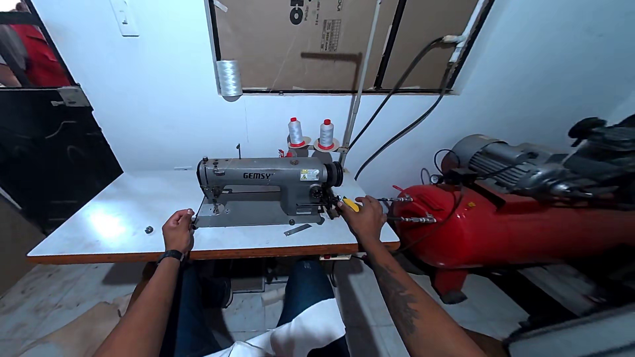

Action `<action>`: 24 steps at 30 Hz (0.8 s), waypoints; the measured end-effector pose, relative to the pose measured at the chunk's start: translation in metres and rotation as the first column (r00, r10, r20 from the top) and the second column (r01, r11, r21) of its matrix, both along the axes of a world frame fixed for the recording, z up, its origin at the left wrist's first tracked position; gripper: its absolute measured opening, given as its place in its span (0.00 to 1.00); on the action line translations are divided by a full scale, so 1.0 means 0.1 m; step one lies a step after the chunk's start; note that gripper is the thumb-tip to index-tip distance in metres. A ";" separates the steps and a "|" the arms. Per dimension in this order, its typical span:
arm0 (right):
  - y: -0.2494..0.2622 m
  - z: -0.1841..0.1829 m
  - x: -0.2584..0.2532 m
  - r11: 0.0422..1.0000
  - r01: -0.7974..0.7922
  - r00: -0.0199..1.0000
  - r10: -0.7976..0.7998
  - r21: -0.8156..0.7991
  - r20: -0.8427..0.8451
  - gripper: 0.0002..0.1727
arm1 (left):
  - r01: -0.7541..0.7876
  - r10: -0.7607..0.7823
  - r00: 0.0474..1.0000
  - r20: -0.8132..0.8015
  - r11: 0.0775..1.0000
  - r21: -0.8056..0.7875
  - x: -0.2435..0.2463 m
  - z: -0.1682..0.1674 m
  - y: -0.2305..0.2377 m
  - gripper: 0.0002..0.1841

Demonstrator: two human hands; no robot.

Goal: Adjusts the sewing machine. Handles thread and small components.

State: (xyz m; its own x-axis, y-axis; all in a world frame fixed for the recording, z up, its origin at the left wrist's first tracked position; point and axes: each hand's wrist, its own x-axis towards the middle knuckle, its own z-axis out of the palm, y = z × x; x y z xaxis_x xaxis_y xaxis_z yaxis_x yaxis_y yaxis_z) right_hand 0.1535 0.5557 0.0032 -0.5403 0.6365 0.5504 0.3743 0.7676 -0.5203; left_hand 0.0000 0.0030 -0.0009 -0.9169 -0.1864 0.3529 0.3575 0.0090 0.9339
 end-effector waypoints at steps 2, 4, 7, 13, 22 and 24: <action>-0.03 0.01 0.02 0.989 -0.104 0.992 0.110 0.109 -0.056 0.28 | -0.004 0.004 1.000 -0.006 1.000 -0.019 0.00 0.01 0.00 0.10; -0.04 0.00 0.02 0.964 -0.196 0.979 0.202 0.180 -0.017 0.19 | -0.005 0.005 1.000 -0.003 0.999 -0.042 0.03 0.03 0.03 0.10; -0.07 0.01 -0.03 0.948 -0.239 0.971 0.236 0.212 0.040 0.13 | -0.002 0.004 1.000 0.026 0.998 -0.064 0.06 0.06 0.03 0.11; -0.10 0.03 -0.10 0.954 -0.226 0.973 0.210 0.199 0.098 0.16 | -0.015 0.018 0.999 0.032 0.997 -0.080 0.05 0.03 0.02 0.11; -0.07 0.01 -0.07 0.947 -0.286 0.957 0.291 0.148 -0.015 0.14 | 0.045 -0.046 0.999 0.021 0.997 0.056 0.09 -0.01 -0.02 0.10; -0.10 0.00 0.01 0.967 -0.240 0.968 0.245 0.085 -0.052 0.19 | 0.062 -0.063 0.998 0.013 0.995 0.084 0.11 0.00 -0.03 0.09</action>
